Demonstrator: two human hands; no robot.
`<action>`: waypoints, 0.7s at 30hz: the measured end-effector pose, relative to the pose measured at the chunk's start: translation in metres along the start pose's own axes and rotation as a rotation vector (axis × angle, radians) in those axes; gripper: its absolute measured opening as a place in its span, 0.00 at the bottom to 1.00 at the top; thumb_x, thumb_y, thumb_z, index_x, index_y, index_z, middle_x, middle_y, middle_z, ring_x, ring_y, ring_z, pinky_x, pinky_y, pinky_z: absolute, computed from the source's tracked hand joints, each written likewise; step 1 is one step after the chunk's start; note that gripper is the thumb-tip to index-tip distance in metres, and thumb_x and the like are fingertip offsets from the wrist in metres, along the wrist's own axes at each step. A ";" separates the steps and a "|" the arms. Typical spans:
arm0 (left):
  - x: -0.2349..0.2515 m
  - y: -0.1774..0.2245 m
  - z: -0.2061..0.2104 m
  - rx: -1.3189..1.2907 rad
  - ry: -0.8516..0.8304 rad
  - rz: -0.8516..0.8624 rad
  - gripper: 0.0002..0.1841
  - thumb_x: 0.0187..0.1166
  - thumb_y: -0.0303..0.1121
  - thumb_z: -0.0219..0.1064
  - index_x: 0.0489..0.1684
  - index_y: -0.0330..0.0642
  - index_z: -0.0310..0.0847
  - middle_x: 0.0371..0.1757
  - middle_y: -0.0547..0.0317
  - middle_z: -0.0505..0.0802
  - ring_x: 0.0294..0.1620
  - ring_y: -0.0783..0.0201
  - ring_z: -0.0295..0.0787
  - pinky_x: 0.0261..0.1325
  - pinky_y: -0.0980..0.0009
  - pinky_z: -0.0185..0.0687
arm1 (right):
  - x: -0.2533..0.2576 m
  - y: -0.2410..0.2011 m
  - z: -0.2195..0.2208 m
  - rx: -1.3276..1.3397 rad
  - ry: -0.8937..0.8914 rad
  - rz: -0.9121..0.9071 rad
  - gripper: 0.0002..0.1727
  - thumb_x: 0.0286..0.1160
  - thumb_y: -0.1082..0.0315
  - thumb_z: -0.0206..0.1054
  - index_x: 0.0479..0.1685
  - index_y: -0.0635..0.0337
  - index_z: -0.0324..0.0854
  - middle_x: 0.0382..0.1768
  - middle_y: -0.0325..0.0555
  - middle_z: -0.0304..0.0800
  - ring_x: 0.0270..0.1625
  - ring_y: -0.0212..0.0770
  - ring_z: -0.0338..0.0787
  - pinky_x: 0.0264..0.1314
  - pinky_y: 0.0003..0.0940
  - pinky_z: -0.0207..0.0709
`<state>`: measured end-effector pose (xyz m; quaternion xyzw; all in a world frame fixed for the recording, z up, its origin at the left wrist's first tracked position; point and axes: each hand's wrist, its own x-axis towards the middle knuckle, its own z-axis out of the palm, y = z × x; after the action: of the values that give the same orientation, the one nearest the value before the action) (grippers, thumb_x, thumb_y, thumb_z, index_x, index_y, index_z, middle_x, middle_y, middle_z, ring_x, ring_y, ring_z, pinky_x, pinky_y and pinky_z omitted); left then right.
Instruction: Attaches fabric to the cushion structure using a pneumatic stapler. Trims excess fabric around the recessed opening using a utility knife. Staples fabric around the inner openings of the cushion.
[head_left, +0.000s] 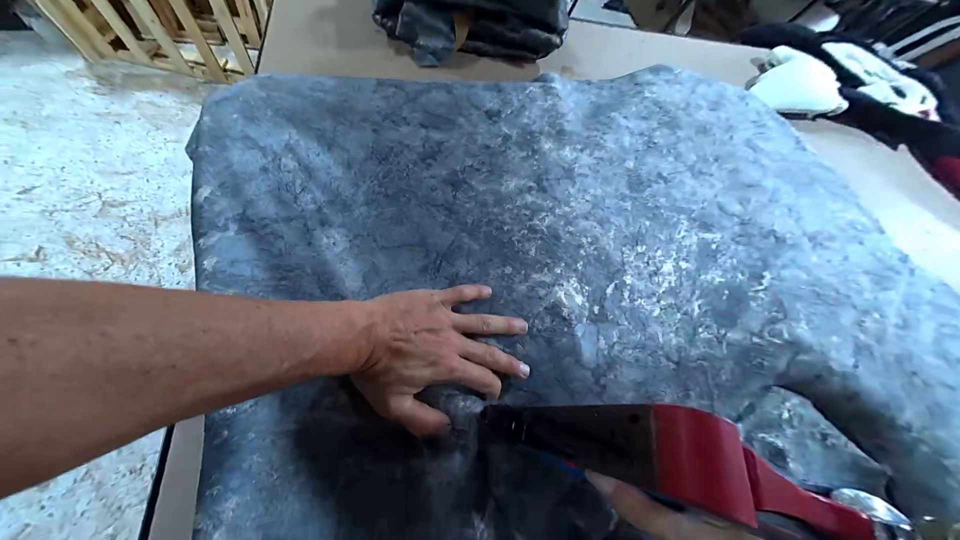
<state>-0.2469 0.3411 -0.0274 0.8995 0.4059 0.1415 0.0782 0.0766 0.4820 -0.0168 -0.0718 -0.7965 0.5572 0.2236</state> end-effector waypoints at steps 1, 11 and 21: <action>0.000 0.001 -0.001 0.010 0.004 0.002 0.32 0.70 0.66 0.53 0.66 0.64 0.89 0.85 0.73 0.78 0.95 0.57 0.54 0.95 0.35 0.33 | 0.001 0.004 0.000 0.020 -0.031 -0.037 0.14 0.66 0.66 0.81 0.51 0.49 0.88 0.51 0.40 0.97 0.56 0.40 0.96 0.62 0.40 0.92; 0.003 -0.001 -0.005 0.077 -0.025 -0.012 0.34 0.68 0.71 0.52 0.69 0.68 0.86 0.88 0.78 0.74 0.96 0.59 0.49 0.95 0.37 0.34 | 0.032 0.006 0.008 0.046 -0.178 -0.350 0.12 0.76 0.62 0.74 0.48 0.61 0.83 0.49 0.52 0.96 0.56 0.48 0.96 0.61 0.42 0.92; 0.003 -0.002 -0.003 0.046 -0.003 -0.005 0.36 0.66 0.70 0.54 0.71 0.66 0.85 0.88 0.74 0.75 0.96 0.57 0.50 0.94 0.34 0.33 | 0.047 0.007 0.000 0.075 -0.270 -0.318 0.11 0.77 0.62 0.74 0.50 0.56 0.83 0.53 0.45 0.96 0.60 0.43 0.95 0.62 0.37 0.92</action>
<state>-0.2468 0.3448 -0.0246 0.9003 0.4111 0.1306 0.0586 0.0342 0.5013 -0.0103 0.1385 -0.7994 0.5485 0.2024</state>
